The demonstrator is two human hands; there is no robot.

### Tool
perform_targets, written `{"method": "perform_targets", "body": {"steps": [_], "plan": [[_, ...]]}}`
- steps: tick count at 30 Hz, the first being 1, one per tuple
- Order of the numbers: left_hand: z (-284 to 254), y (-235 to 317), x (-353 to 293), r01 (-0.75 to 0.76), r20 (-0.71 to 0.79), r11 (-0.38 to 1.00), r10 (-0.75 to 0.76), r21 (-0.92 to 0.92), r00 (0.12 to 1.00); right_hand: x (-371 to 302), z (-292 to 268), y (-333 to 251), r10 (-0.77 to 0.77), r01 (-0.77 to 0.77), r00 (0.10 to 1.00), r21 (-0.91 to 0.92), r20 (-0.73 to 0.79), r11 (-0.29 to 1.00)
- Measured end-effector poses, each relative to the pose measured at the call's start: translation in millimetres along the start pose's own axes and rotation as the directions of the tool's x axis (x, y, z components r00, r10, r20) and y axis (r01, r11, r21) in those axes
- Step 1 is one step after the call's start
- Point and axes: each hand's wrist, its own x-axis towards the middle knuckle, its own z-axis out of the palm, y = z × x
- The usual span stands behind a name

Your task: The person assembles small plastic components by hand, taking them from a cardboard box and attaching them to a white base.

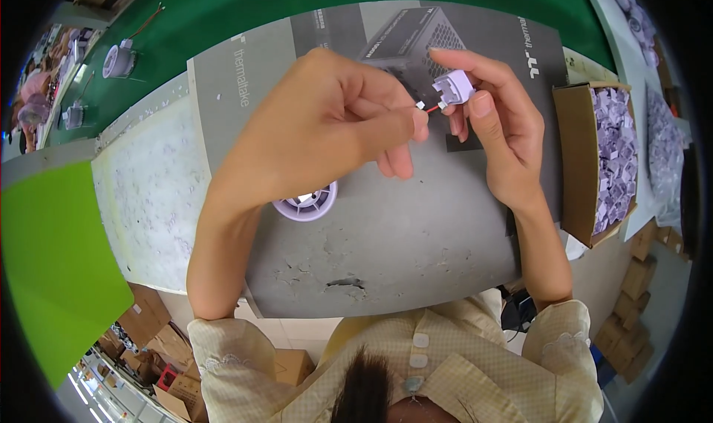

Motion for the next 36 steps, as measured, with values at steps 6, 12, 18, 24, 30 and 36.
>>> {"method": "perform_targets", "body": {"steps": [6,12,18,24,30,36], "plan": [[-3,0,2,0.015,0.012,1.000,-0.015,-0.007,1.000,0,-2,4,-0.095,0.100,0.995,-0.207,0.030,0.973],[-3,-1,4,0.020,0.013,1.000,-0.019,-0.016,1.000,3,0,1,-0.208,0.235,0.972,-0.381,0.111,0.894],[-4,-10,7,-0.071,0.073,0.994,0.077,-0.088,0.994,1,-7,-4,-0.129,0.172,0.982,-0.357,0.141,0.918],[-4,-8,7,-0.020,0.101,0.993,0.033,-0.120,0.994,2,-3,0,-0.173,0.177,0.984,-0.245,0.040,0.953],[-5,-3,3,-0.010,0.137,0.997,0.020,-0.075,0.990,0,-4,-4,-0.183,0.228,0.970,-0.329,0.163,0.916],[-1,-6,0,-0.047,0.007,0.998,0.047,0.043,0.999,5,-9,-6,-0.160,0.227,0.970,-0.452,0.182,0.863]]}}
